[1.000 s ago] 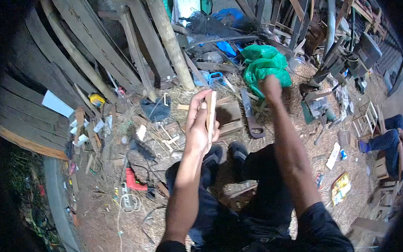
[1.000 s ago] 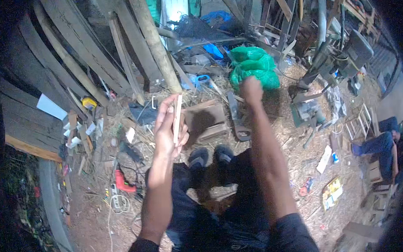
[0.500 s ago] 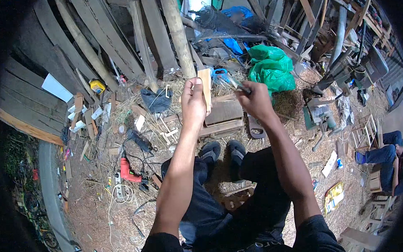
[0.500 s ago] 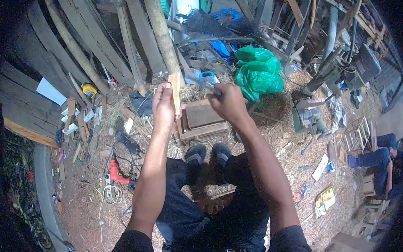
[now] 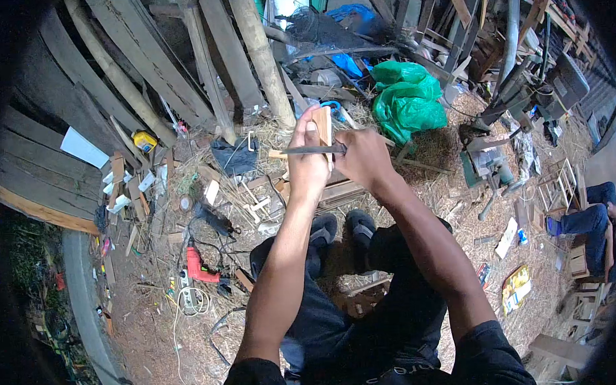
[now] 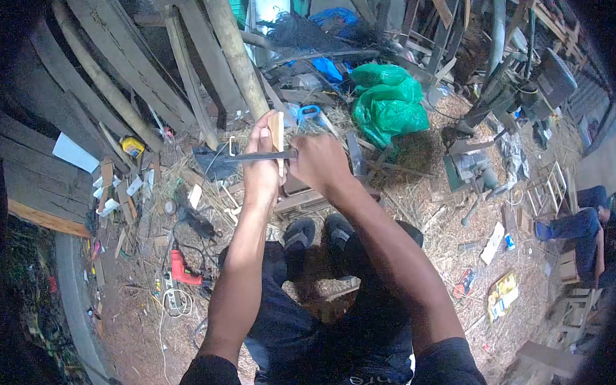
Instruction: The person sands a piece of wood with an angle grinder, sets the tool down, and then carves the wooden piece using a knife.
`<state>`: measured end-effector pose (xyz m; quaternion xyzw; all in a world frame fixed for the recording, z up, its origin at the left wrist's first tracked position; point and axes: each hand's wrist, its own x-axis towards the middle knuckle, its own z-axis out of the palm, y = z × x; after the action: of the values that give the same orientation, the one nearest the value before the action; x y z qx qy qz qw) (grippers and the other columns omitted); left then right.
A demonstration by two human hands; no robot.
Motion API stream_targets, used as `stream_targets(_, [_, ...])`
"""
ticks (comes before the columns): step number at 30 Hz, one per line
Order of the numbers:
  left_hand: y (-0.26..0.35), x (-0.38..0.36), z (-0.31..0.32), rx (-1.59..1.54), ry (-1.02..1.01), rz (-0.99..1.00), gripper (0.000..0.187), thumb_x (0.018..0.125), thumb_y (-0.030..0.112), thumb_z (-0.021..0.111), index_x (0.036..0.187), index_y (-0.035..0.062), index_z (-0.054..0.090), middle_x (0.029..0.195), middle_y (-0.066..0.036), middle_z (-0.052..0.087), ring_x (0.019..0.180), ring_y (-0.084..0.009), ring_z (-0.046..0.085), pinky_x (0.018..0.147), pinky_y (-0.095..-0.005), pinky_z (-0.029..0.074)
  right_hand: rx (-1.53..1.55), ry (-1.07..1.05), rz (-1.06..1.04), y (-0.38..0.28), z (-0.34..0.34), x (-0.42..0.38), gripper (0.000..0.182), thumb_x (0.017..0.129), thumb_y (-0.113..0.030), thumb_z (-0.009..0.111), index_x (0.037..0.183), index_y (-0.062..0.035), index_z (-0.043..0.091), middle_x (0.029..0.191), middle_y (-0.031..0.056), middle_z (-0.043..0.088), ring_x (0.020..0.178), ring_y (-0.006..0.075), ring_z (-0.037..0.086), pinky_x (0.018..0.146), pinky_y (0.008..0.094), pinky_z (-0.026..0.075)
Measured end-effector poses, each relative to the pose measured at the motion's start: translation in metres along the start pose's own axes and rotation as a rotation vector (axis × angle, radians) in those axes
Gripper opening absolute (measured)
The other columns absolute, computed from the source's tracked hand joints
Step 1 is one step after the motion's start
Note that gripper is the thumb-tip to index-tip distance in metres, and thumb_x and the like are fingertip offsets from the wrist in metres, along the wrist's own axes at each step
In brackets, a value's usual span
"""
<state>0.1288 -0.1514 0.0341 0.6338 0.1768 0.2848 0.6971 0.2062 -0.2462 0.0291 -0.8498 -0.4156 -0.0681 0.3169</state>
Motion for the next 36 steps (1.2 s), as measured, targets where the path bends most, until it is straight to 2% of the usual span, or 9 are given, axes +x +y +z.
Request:
stream_targets(13, [0.005, -0.004, -0.001, -0.2, 0.006, -0.226, 0.04, 0.104, 0.031, 0.04, 0.138, 0.0111, 0.046, 0.061, 0.001, 0.046, 0.039, -0.0052, 0.034, 0.031, -0.0214, 0.026, -0.082, 0.065, 0.064, 0.031, 0.011, 0.011, 0.018, 0.068, -0.024, 0.068, 0.078, -0.0083, 0.069, 0.068, 0.0202, 0.065, 0.067, 0.0389, 0.066, 0.066, 0.0481, 0.053])
stream_targets(18, [0.021, -0.017, 0.0, -0.325, 0.021, -0.393, 0.026, 0.104, 0.022, 0.038, 0.123, 0.0093, 0.051, 0.065, -0.001, 0.044, 0.04, -0.0064, 0.034, 0.031, -0.0217, 0.025, -0.165, 0.11, 0.028, 0.065, 0.007, 0.024, 0.018, 0.069, -0.024, 0.068, 0.076, -0.0085, 0.068, 0.069, 0.0185, 0.065, 0.067, 0.0366, 0.066, 0.063, 0.047, 0.053])
stream_targets(20, [0.018, -0.022, 0.0, -0.406, 0.003, -0.33, 0.031, 0.104, 0.019, 0.036, 0.131, 0.01, 0.048, 0.064, 0.001, 0.044, 0.037, -0.0053, 0.03, 0.031, -0.0198, 0.024, -0.107, 0.301, -0.096, 0.083, 0.002, 0.025, 0.015, 0.067, -0.02, 0.07, 0.073, -0.0073, 0.066, 0.066, 0.017, 0.065, 0.062, 0.0359, 0.065, 0.059, 0.046, 0.052])
stream_targets(23, [0.02, -0.012, -0.004, -0.408, -0.078, -0.299, 0.036, 0.104, 0.021, 0.037, 0.138, 0.0115, 0.044, 0.064, 0.001, 0.044, 0.037, -0.0042, 0.029, 0.031, -0.0195, 0.024, 0.05, 0.338, 0.01, 0.079, -0.019, 0.013, 0.012, 0.065, -0.013, 0.071, 0.073, -0.0074, 0.065, 0.064, 0.0165, 0.064, 0.06, 0.0361, 0.064, 0.057, 0.0451, 0.051])
stream_targets(24, [0.018, -0.009, -0.007, -0.393, -0.112, -0.296, 0.037, 0.104, 0.022, 0.037, 0.14, 0.0121, 0.043, 0.064, 0.002, 0.045, 0.038, -0.0038, 0.029, 0.031, -0.0195, 0.024, 0.084, 0.265, 0.064, 0.07, -0.021, 0.007, 0.01, 0.064, -0.008, 0.07, 0.072, -0.0068, 0.064, 0.063, 0.0163, 0.063, 0.061, 0.0368, 0.063, 0.058, 0.0447, 0.051])
stream_targets(27, [0.018, -0.003, -0.007, -0.409, -0.148, -0.274, 0.038, 0.104, 0.024, 0.038, 0.141, 0.012, 0.042, 0.065, 0.002, 0.045, 0.038, -0.0029, 0.029, 0.031, -0.0194, 0.024, 0.203, 0.122, -0.027, 0.06, -0.005, -0.002, 0.012, 0.064, -0.013, 0.069, 0.07, -0.0056, 0.063, 0.063, 0.0171, 0.062, 0.062, 0.0382, 0.063, 0.06, 0.0461, 0.051])
stream_targets(28, [0.016, -0.004, -0.005, -0.402, -0.148, -0.257, 0.039, 0.104, 0.026, 0.038, 0.141, 0.0122, 0.041, 0.066, 0.002, 0.045, 0.039, -0.0023, 0.03, 0.031, -0.0186, 0.024, 0.213, 0.078, -0.074, 0.049, -0.005, -0.002, 0.011, 0.065, -0.011, 0.066, 0.068, -0.0016, 0.061, 0.06, 0.019, 0.058, 0.054, 0.0333, 0.061, 0.051, 0.0406, 0.045])
stream_targets(32, [0.013, -0.002, 0.001, -0.334, -0.141, -0.22, 0.041, 0.104, 0.032, 0.04, 0.141, 0.0134, 0.042, 0.064, 0.003, 0.046, 0.039, -0.0023, 0.032, 0.031, -0.017, 0.024, 0.173, 0.058, -0.123, 0.02, -0.002, 0.002, 0.017, 0.065, -0.019, 0.062, 0.065, -0.0026, 0.057, 0.061, 0.0206, 0.057, 0.059, 0.0408, 0.058, 0.055, 0.0454, 0.046])
stream_targets(36, [0.017, -0.002, -0.001, -0.359, -0.171, -0.211, 0.042, 0.104, 0.033, 0.039, 0.141, 0.0141, 0.042, 0.06, 0.002, 0.045, 0.037, -0.0027, 0.031, 0.031, -0.0172, 0.023, 0.18, 0.017, -0.101, 0.019, 0.003, 0.003, 0.016, 0.065, -0.019, 0.062, 0.068, -0.0031, 0.06, 0.062, 0.0217, 0.059, 0.061, 0.0411, 0.06, 0.058, 0.047, 0.048])
